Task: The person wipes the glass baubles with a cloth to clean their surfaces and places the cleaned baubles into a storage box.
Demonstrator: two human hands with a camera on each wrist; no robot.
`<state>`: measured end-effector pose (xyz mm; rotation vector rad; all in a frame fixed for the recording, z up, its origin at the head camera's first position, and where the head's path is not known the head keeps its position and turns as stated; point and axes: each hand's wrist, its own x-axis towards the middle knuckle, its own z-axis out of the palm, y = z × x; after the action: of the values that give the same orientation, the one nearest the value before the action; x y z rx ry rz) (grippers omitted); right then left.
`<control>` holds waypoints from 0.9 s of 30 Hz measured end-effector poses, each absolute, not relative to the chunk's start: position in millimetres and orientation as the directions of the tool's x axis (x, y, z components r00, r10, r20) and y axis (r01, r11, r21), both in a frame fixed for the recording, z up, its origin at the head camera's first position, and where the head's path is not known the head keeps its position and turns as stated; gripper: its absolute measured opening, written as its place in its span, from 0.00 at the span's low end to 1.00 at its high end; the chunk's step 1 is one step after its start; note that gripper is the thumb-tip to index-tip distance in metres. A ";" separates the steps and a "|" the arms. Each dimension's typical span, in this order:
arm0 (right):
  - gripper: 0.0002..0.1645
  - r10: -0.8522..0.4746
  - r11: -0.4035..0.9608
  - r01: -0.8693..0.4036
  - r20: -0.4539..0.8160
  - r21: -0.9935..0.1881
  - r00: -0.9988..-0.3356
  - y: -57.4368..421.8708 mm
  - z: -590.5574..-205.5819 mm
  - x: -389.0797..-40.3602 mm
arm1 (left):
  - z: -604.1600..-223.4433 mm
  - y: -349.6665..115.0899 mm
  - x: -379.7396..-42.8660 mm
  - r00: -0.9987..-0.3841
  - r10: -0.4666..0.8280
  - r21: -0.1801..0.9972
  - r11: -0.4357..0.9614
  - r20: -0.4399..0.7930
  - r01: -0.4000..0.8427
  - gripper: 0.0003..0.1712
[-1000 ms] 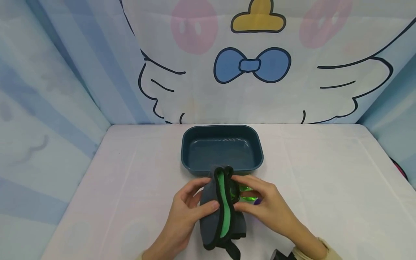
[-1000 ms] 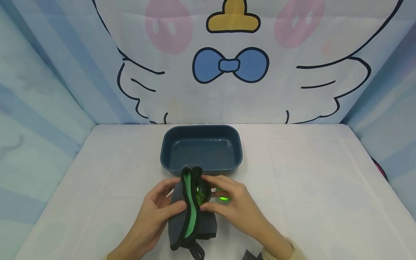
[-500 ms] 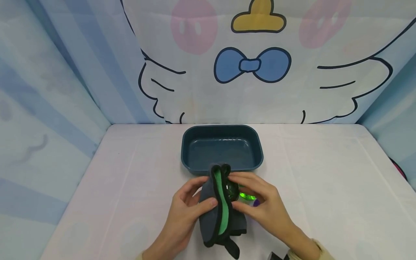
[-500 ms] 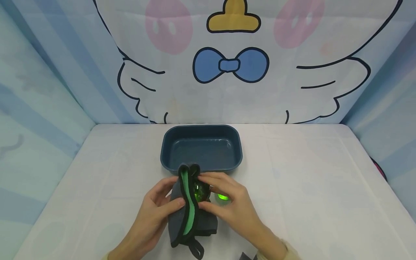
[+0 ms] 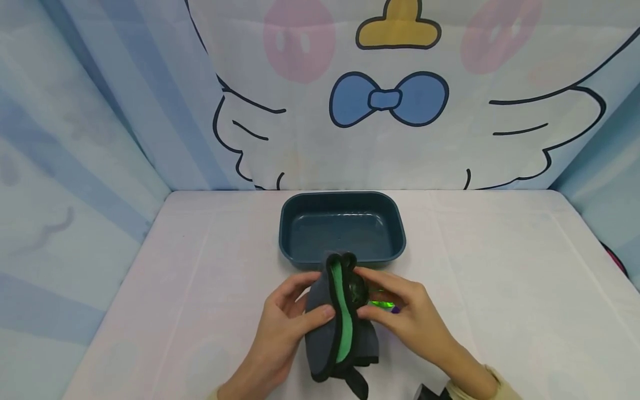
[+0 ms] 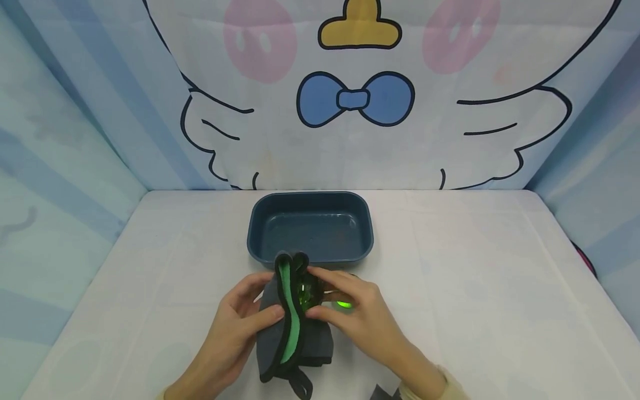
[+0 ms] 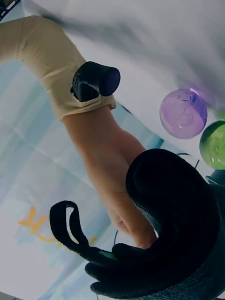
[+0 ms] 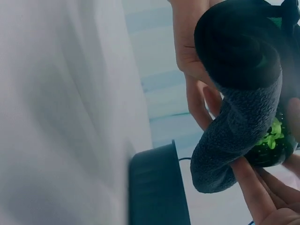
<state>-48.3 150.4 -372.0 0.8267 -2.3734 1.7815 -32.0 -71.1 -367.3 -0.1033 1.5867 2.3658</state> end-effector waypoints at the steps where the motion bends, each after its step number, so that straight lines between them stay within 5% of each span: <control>1: 0.31 -0.371 0.194 -0.419 0.329 -0.887 -0.868 150.5 -371.6 -48.2 | -367.3 -70.9 -32.0 -0.955 0.201 0.894 -0.352 -0.219 -0.279 0.30; 7: 0.30 -0.340 0.233 -0.365 0.276 -0.901 -0.899 149.8 -370.6 -47.2 | -368.5 -69.6 -32.4 -0.953 0.201 0.884 -0.370 -0.225 -0.286 0.30; 19: 0.37 -0.452 0.242 -0.603 0.462 -0.760 -0.763 151.6 -369.5 -47.2 | -367.6 -70.0 -31.7 -0.954 0.192 0.880 -0.377 -0.231 -0.289 0.29; 27: 0.33 -0.395 0.211 -0.456 0.351 -0.864 -0.849 152.1 -370.2 -47.5 | -369.2 -69.4 -32.8 -0.944 0.209 0.878 -0.357 -0.257 -0.318 0.31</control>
<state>-47.5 152.1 -370.2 0.8456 -2.4024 1.7455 -32.8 -69.4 -369.2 -0.1441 1.5538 2.3484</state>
